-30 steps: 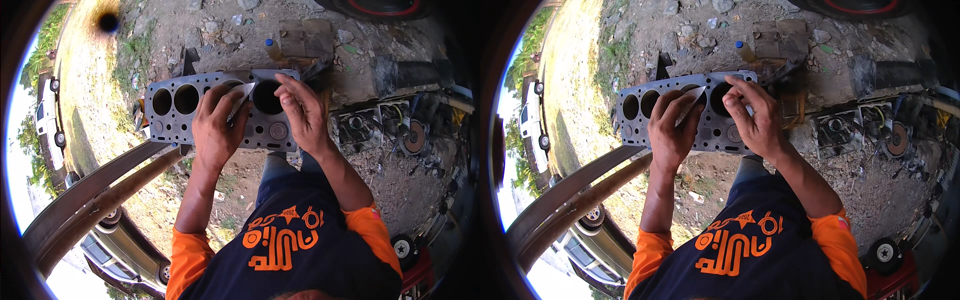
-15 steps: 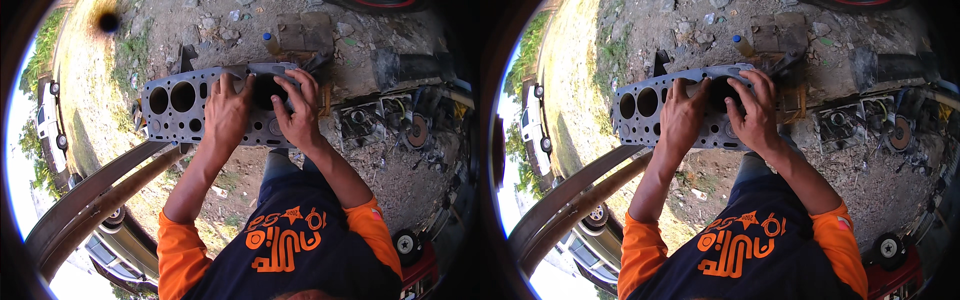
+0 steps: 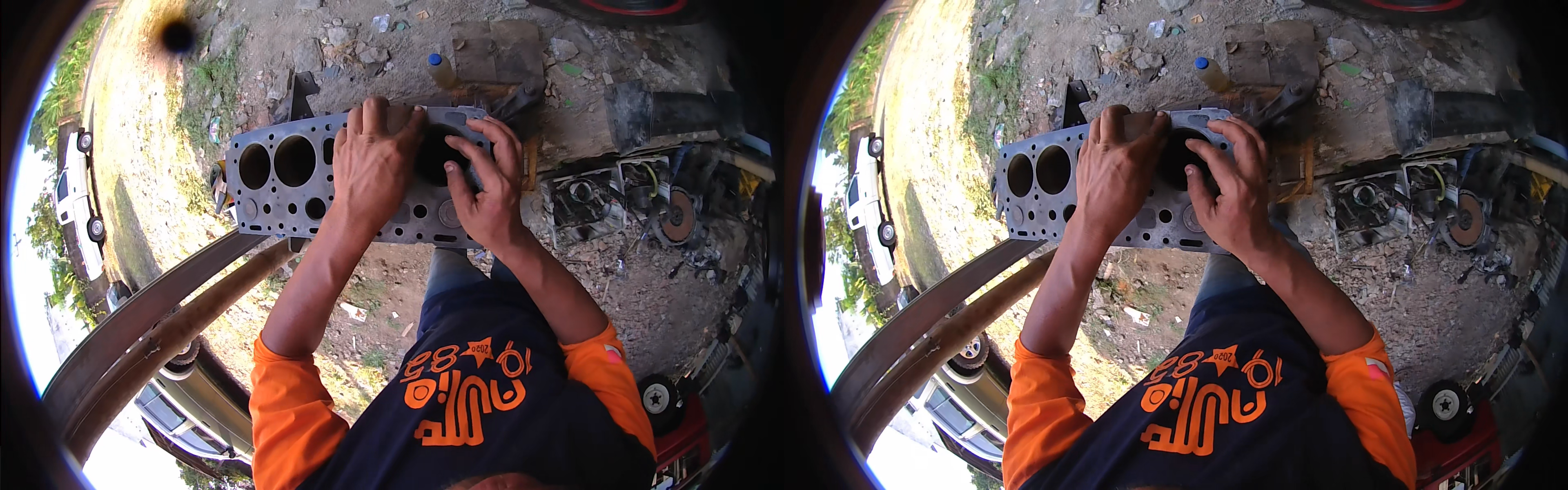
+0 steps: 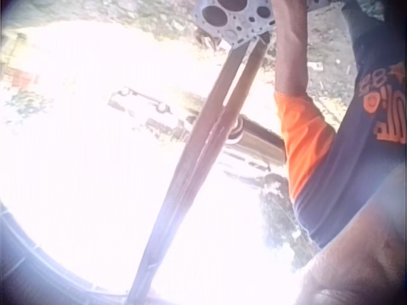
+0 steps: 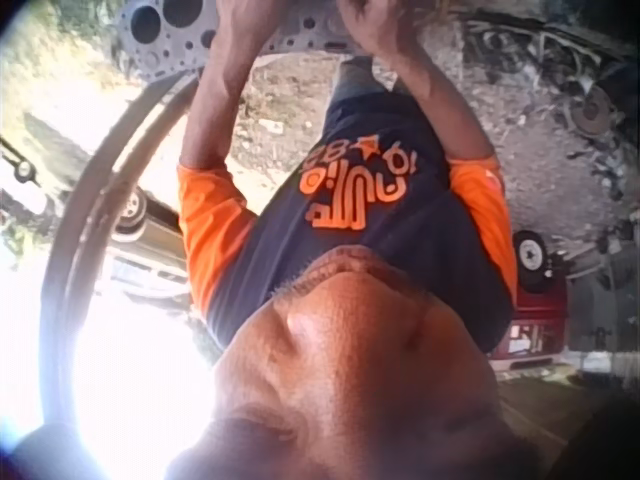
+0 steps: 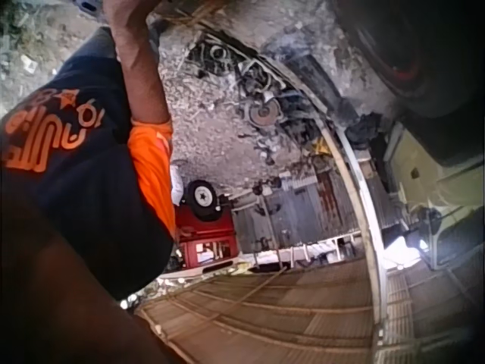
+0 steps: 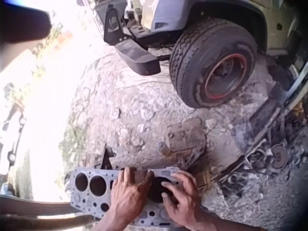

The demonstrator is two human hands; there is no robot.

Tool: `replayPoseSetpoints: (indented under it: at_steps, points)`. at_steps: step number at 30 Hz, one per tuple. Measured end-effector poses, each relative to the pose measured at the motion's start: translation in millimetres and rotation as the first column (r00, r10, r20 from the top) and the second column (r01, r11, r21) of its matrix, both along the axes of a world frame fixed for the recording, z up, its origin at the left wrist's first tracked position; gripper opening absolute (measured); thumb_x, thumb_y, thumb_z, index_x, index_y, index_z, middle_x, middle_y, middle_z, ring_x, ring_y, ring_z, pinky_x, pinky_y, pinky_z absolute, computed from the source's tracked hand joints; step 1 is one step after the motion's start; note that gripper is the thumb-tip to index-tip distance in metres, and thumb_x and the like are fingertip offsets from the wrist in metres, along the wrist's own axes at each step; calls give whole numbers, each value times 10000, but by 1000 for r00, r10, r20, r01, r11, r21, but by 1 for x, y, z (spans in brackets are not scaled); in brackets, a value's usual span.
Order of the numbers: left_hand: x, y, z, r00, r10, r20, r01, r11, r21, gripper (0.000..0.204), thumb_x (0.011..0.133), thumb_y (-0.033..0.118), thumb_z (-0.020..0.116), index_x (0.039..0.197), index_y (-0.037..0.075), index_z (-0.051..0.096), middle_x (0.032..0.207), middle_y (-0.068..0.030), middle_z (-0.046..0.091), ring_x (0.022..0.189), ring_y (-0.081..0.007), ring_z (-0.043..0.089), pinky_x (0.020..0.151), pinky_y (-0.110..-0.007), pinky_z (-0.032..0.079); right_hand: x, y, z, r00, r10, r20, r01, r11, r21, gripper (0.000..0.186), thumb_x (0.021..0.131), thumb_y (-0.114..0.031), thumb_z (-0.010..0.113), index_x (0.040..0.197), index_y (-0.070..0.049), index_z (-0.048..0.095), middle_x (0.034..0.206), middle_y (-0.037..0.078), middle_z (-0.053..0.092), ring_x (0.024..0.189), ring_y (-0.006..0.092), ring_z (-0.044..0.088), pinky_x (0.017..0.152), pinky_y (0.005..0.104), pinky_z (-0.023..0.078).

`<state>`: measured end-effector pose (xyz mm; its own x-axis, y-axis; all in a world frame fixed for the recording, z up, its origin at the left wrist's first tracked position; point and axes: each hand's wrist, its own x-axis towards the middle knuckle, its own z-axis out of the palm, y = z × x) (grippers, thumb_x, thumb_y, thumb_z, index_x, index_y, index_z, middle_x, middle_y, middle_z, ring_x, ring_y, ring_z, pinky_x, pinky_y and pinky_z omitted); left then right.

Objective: The person cleans and sands the surface and cylinder walls of an engine block using a cloth and a piece of sandpaper.

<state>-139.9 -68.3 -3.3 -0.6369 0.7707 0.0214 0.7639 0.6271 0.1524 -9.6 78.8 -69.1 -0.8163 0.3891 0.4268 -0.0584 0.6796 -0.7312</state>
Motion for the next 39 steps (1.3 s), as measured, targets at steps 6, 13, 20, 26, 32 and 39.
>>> replayPoseSetpoints:
  at_steps: [6, 13, 20, 26, 32, 39]
  points:
    - [8, -8, -6, 1000, 9, -11, -9, 1000, 20, 433, 975, 255, 747, 1408, 252, 730, 1342, -208, 567, 1196, -397, 587, 983, -491, 477, 0, -3, -18, 993, -115, 31, 118, 976, -180, 605, 1042, -228, 701, 1558, 17, 503, 1545, 294, 476, 1448, 455, 463, 1206, 529, 371]
    - [7, -19, -16, 1000, -7, -4, 8, 990, 140, 427, 966, 257, 767, 1392, 272, 749, 1327, -187, 577, 1168, -387, 572, 975, -488, 459, -2, -3, -32, 999, -11, 34, 25, 892, -452, 582, 1137, -159, 501, 1641, 84, 339, 1664, 303, 419, 1558, 417, 414, 1269, 447, 330]
    - [13, -25, -14, 1000, -18, 3, 18, 995, 95, 455, 966, 255, 767, 1418, 294, 730, 1339, -169, 569, 1165, -381, 562, 989, -494, 434, 4, -7, -22, 993, 2, 115, 67, 804, -591, 560, 1125, -119, 486, 1634, 79, 360, 1649, 298, 443, 1540, 422, 437, 1258, 451, 344]
    - [8, -16, -15, 998, -51, -45, 54, 996, 66, 450, 970, 271, 761, 1418, 296, 726, 1350, -166, 555, 1181, -372, 546, 1007, -503, 419, 1, -4, -26, 996, -35, 88, 75, 860, -504, 543, 1120, -109, 502, 1619, 70, 387, 1625, 274, 479, 1524, 406, 461, 1250, 444, 355]
    - [2, -5, -12, 996, -79, -46, 80, 996, 35, 450, 968, 277, 769, 1416, 302, 729, 1358, -165, 557, 1200, -366, 543, 1019, -494, 414, 0, -4, -23, 996, -40, 80, 74, 868, -491, 538, 1117, -104, 512, 1618, 55, 398, 1602, 285, 494, 1509, 405, 475, 1242, 444, 364]
    - [0, -7, -10, 993, -106, -58, 107, 994, 26, 440, 975, 289, 749, 1414, 292, 723, 1356, -151, 554, 1200, -357, 540, 988, -480, 412, 1, -7, -22, 997, -37, 64, 64, 862, -503, 540, 1114, -97, 518, 1621, 44, 396, 1579, 285, 508, 1479, 407, 501, 1226, 454, 379]
